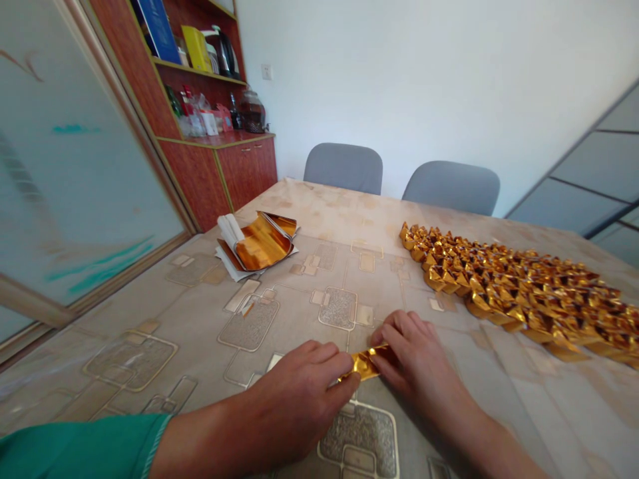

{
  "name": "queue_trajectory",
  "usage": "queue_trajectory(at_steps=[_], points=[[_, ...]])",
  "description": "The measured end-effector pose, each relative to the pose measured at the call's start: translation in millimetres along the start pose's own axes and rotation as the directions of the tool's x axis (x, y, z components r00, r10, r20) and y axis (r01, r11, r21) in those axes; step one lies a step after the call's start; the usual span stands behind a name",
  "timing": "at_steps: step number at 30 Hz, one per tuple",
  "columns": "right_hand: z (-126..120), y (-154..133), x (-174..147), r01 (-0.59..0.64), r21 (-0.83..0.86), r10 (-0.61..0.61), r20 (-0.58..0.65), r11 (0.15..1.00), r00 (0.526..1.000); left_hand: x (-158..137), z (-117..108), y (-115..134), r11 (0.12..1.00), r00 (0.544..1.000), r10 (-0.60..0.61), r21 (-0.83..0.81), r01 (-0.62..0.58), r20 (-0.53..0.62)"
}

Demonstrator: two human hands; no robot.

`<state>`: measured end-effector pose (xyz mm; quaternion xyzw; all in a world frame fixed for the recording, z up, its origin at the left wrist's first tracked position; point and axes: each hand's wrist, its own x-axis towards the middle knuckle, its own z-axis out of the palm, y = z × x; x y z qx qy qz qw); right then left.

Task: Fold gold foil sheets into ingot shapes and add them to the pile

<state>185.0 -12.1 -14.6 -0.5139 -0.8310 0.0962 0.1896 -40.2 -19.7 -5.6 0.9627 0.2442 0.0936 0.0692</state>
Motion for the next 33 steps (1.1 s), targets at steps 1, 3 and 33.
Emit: queue_trajectory(at_steps=[1,3,33], points=[[2.2,0.1,-0.6,0.012,0.012,-0.012,0.017,1.0,1.0,-0.1,0.5,0.3,1.0,1.0,0.001,0.008,-0.001,-0.017],[6.8,0.6,-1.8,0.033,0.03,-0.034,0.043,0.999,0.998,0.0,1.6,0.4,0.999,0.999,0.012,0.038,-0.011,-0.032],[0.9,-3.2,-11.3,0.047,0.087,-0.054,0.069,0.995,0.996,-4.9,-6.3,-13.3,0.988,0.998,0.05,-0.144,-0.055,-0.04]])
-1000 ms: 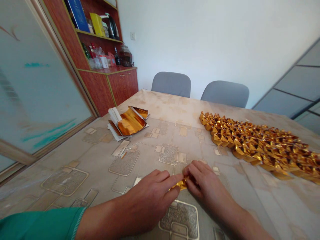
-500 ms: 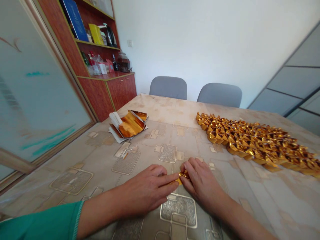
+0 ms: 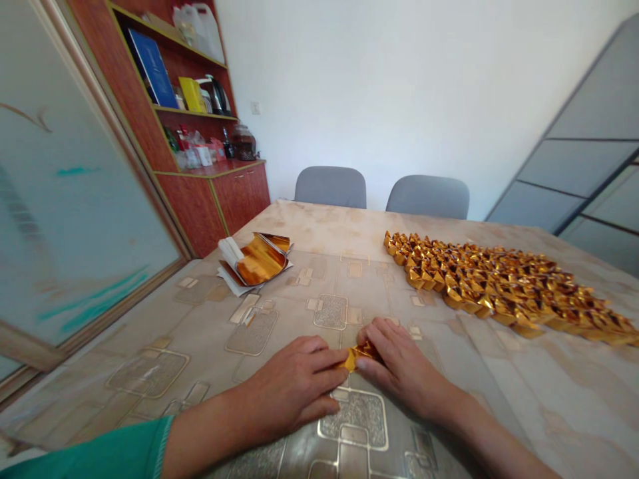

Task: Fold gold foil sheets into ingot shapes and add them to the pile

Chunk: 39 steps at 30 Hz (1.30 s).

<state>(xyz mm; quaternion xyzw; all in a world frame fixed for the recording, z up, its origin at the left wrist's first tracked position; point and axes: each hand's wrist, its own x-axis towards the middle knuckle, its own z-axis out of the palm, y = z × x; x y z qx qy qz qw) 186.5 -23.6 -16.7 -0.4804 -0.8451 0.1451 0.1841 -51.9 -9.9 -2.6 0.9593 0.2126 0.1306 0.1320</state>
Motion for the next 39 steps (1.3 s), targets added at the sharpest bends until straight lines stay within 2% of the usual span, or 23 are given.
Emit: queue_trajectory(at_steps=[3,6,9,15,19,23,28,31,34,36,39], points=[[1.0,2.1,4.0,-0.038,0.072,0.04,-0.017,0.997,0.999,23.4,-0.3,3.1,0.983,0.985,-0.172,-0.068,0.173,0.018],[3.7,3.6,8.1,-0.075,0.078,0.079,-0.046,0.994,0.996,43.0,1.1,2.7,0.917,0.918,-0.396,-0.055,0.395,-0.018],[4.7,4.4,10.0,-0.086,0.081,0.09,-0.047,0.993,0.995,48.8,3.3,0.7,0.882,0.883,-0.469,-0.059,0.467,-0.016],[3.5,4.5,12.2,-0.028,0.104,0.04,-0.117,0.994,0.992,43.3,3.3,1.9,0.859,0.87,-0.493,-0.148,0.49,0.014],[0.4,2.8,12.4,0.017,0.09,-0.004,-0.142,0.996,0.99,42.6,8.1,2.6,0.843,0.873,-0.486,-0.28,0.46,-0.029],[-1.6,0.5,11.2,0.059,0.119,-0.039,-0.166,0.991,0.985,43.3,13.5,1.6,0.781,0.87,-0.491,-0.47,0.411,-0.055],[-2.9,-3.7,12.4,0.135,0.083,-0.108,-0.273,0.987,0.956,45.3,13.4,0.4,0.74,0.85,-0.511,-0.569,0.359,-0.128],[-7.1,-2.8,13.0,0.116,0.165,-0.065,-0.291,0.979,0.955,46.2,12.6,0.0,0.73,0.839,-0.519,-0.596,0.333,-0.166],[-12.5,2.6,13.0,0.041,0.425,0.084,-0.271,0.904,0.959,47.4,12.7,-0.1,0.72,0.812,-0.547,-0.609,0.333,-0.202],[-15.4,7.5,13.4,-0.001,0.603,0.19,-0.25,0.797,0.949,48.4,12.5,0.3,0.701,0.786,-0.579,-0.627,0.341,-0.219],[-20.2,17.1,15.0,-0.034,0.77,0.291,-0.199,0.637,0.936,49.1,10.3,1.7,0.688,0.76,-0.602,-0.641,0.339,-0.245]])
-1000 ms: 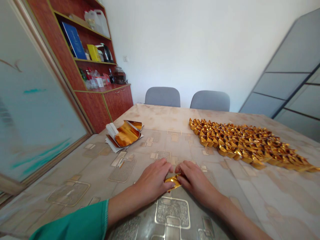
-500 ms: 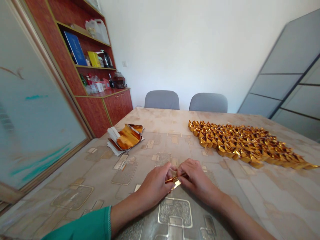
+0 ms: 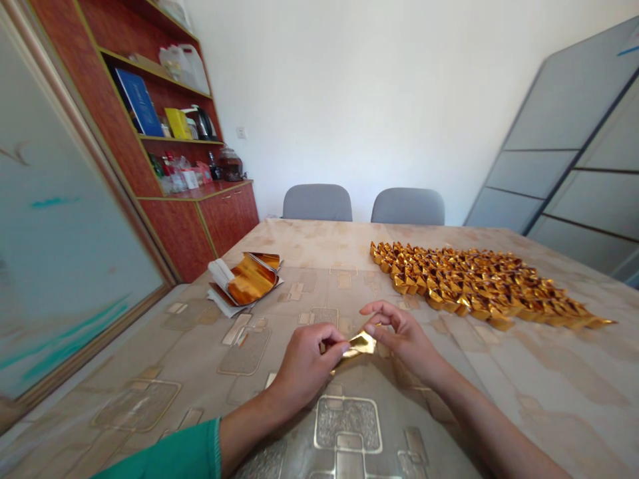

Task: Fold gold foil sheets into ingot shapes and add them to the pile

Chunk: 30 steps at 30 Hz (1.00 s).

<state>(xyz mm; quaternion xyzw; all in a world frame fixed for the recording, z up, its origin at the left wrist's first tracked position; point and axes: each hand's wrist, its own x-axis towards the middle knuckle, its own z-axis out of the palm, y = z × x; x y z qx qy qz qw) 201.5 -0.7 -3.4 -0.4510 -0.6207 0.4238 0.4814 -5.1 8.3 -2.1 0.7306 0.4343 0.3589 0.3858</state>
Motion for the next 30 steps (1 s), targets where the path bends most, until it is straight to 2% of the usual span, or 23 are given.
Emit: queue_trajectory(at_steps=[3,5,7,8,10,12,14,17,20,23,26,30], points=[[-14.3,1.5,5.4,-0.032,0.097,0.042,-0.106,0.995,0.993,-0.1,-3.1,3.5,1.0,1.0,-0.003,-0.02,0.003,-0.019],[-23.3,0.4,6.6,-0.007,0.082,0.028,-0.263,0.997,0.964,0.4,-5.0,5.4,0.996,0.999,-0.035,-0.084,0.033,-0.024],[-25.5,-3.2,4.4,0.0,0.045,0.015,-0.323,0.999,0.946,1.7,-5.5,5.9,0.975,0.996,-0.087,-0.208,0.079,-0.029],[-22.9,-5.8,2.2,-0.011,0.035,0.02,-0.278,0.999,0.96,2.5,-5.0,5.5,0.953,0.993,-0.114,-0.287,0.1,-0.031],[-10.9,-11.6,-3.0,-0.051,0.08,0.056,-0.064,0.996,0.996,3.9,-2.8,3.8,0.892,0.987,-0.157,-0.433,0.128,-0.032],[5.5,-16.0,-7.3,-0.085,0.071,0.077,0.114,0.994,0.991,4.2,0.3,1.9,0.839,0.984,-0.176,-0.527,0.137,-0.024],[19.2,-17.3,-9.0,-0.084,0.103,0.065,0.176,0.991,0.982,2.7,3.2,1.4,0.81,0.983,-0.181,-0.567,0.147,-0.004],[27.3,-13.9,-7.6,-0.072,0.137,0.053,0.136,0.988,0.989,-0.9,5.9,4.5,0.799,0.983,-0.181,-0.578,0.167,0.034],[24.6,-11.1,-6.1,-0.04,0.088,0.037,0.044,0.995,0.998,-2.7,6.4,8.5,0.807,0.983,-0.18,-0.565,0.174,0.047],[22.2,-12.2,-7.0,-0.018,0.058,0.016,0.023,0.998,1.0,-2.4,6.6,8.7,0.803,0.981,-0.174,-0.564,0.189,0.081],[23.8,-13.4,-8.8,-0.002,0.063,0.0,0.024,0.998,1.0,-3.5,8.6,6.0,0.758,0.974,-0.188,-0.612,0.225,0.124],[27.0,-13.2,-9.9,0.023,0.034,-0.021,-0.06,0.999,0.998,-6.8,12.0,3.6,0.662,0.954,-0.228,-0.687,0.299,0.195]])
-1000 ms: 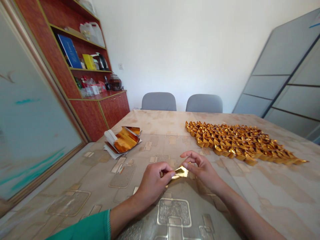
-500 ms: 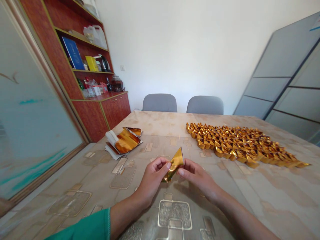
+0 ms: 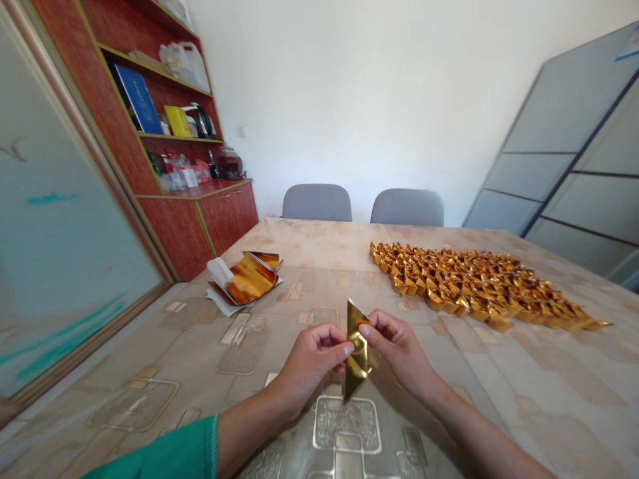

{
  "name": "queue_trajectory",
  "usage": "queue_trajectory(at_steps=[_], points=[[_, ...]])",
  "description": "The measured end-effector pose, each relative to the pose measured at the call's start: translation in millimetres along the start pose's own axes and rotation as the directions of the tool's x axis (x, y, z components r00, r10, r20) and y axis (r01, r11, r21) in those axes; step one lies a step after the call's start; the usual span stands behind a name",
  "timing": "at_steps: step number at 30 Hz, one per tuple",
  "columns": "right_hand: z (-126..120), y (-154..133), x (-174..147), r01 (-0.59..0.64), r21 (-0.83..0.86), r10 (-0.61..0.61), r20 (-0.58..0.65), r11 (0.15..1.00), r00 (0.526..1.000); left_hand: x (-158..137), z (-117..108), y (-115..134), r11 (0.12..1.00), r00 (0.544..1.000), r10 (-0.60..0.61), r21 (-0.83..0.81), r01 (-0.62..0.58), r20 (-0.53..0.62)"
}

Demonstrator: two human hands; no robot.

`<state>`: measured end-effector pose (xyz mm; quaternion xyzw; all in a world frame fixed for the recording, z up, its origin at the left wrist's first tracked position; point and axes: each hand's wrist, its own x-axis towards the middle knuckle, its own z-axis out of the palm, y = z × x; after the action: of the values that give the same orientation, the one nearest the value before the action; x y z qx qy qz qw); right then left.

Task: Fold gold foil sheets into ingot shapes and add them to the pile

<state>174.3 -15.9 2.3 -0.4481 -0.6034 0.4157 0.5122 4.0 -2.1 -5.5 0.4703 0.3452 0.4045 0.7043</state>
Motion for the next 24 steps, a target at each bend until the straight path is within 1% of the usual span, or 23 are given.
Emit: queue_trajectory(at_steps=[2,4,8,9,10,13,17,21,24], points=[[0.7,-0.7,-0.1,0.01,0.0,-0.01,-0.018,1.0,1.0,-0.7,0.1,0.3,1.0,1.0,-0.029,-0.005,0.029,0.005],[1.0,-1.4,-0.5,0.007,0.018,-0.008,0.01,1.0,1.0,-0.8,-0.5,2.3,0.999,0.999,-0.038,0.02,0.038,0.006],[3.8,3.9,-3.1,-0.032,0.066,0.021,0.151,0.997,0.988,0.3,-3.1,5.7,1.0,0.999,0.029,0.005,-0.028,-0.039],[5.4,6.8,-4.0,-0.047,0.088,0.032,0.166,0.995,0.986,0.8,-3.9,5.5,0.999,0.997,0.048,-0.007,-0.048,-0.059],[7.3,10.0,-5.0,-0.066,0.114,0.047,0.168,0.991,0.985,1.3,-4.6,5.0,0.998,0.995,0.062,-0.017,-0.064,-0.079],[12.6,18.2,-7.1,-0.11,0.21,0.091,0.1,0.972,0.991,2.7,-5.9,2.4,0.996,0.99,0.081,-0.029,-0.085,-0.118],[14.8,20.1,-7.0,-0.094,0.148,0.09,0.035,0.985,0.995,2.5,-4.9,1.9,0.996,0.992,0.057,-0.066,-0.064,-0.112],[9.5,11.3,-5.1,-0.093,0.139,0.087,0.043,0.986,0.995,1.3,-4.9,6.3,0.992,0.994,0.002,-0.126,-0.016,-0.11],[1.0,2.4,-3.9,-0.049,0.089,0.045,0.048,0.995,0.998,2.0,-7.5,9.4,0.979,0.993,-0.03,-0.205,0.006,-0.111]])
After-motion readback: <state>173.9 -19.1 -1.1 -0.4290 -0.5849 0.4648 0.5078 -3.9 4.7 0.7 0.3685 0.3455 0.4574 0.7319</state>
